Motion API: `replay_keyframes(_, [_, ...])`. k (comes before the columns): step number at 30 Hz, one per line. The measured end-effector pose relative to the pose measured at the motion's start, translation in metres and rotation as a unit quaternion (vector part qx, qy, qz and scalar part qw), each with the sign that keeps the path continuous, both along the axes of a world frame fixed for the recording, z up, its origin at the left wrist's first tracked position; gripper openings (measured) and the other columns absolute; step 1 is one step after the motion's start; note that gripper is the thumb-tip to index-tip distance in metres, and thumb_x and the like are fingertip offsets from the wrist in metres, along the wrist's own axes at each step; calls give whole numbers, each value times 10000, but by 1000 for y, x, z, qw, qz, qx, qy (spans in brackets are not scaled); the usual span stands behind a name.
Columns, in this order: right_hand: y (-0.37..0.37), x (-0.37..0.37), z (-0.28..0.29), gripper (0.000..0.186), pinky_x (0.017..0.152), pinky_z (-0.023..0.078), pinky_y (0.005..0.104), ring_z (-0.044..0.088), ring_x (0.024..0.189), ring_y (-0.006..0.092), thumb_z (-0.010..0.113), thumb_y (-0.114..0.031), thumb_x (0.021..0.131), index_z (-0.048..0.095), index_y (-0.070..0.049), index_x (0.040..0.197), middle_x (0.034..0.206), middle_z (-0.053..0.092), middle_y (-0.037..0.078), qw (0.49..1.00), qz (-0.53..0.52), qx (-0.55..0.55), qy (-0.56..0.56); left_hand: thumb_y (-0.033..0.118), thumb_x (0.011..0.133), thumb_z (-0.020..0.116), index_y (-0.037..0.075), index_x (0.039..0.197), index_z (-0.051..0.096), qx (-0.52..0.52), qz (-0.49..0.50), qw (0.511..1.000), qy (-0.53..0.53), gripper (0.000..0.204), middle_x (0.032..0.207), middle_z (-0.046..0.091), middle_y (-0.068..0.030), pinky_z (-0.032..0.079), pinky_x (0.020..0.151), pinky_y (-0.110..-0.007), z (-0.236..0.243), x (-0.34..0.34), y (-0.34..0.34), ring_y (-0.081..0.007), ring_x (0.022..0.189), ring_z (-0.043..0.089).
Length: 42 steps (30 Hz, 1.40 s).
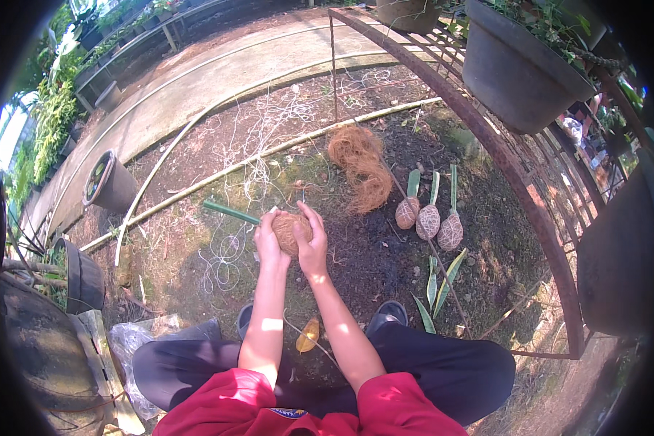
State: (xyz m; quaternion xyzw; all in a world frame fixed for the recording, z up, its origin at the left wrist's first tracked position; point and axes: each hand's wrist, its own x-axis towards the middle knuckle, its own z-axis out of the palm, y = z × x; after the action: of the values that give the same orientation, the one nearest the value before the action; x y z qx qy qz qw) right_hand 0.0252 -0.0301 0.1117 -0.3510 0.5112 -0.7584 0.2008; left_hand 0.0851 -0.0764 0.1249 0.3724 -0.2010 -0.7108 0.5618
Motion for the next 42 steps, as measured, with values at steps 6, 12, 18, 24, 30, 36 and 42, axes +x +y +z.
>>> replay_keyframes(6, [6,0,-5,348,927,496,318,634,1048,216,577,-165,957,578,30,1245,1183,632,135,967,84,35,-237,181,933,618,34,911,614,-16,-71,997,-41,150,879,651,-70,524,735,-303,4,-1,4,-158,793,640])
replay_keyframes(12, [1,10,-15,309,973,464,333,609,1098,232,522,-170,985,620,52,1175,1217,621,137,986,-75,29,-145,178,935,609,-17,934,634,30,-43,998,-40,196,862,662,-87,528,753,-313,-23,-3,3,-177,806,654])
replay_keyframes(18, [9,-10,-82,286,945,484,369,645,1052,258,501,-193,970,665,2,1098,1175,655,105,983,-49,103,-144,397,957,590,35,1021,668,17,-45,994,-103,375,1027,635,-131,468,907,-365,-49,-18,13,-257,1019,624])
replay_keyframes(24, [8,1,-103,443,948,504,403,636,1084,241,384,-385,1007,567,-51,1233,1174,640,108,791,80,50,-605,275,924,633,10,1031,690,-134,-133,856,-482,291,976,656,-178,497,804,-340,-80,-17,3,-204,939,650])
replay_keyframes(30, [10,27,-130,411,929,471,372,613,1093,240,402,-270,1029,626,62,1124,1208,629,150,977,-154,126,-80,263,921,630,38,1024,680,-17,-8,929,-369,253,904,688,-147,495,813,-367,-136,-17,-1,-230,858,652])
replay_keyframes(36, [2,8,-146,394,868,524,382,641,1015,189,397,-382,998,620,-90,1139,1127,650,37,854,-20,117,-506,416,899,671,9,999,694,-224,-145,847,-460,420,956,696,-149,495,808,-354,-143,-14,-11,-220,888,666])
replay_keyframes(42, [-1,13,-138,457,957,494,417,618,1110,221,343,-465,992,574,-163,1246,1209,636,24,744,53,106,-658,372,953,622,3,1137,643,-191,-270,873,-360,413,995,698,-107,490,857,-304,-141,2,-17,-143,937,633])
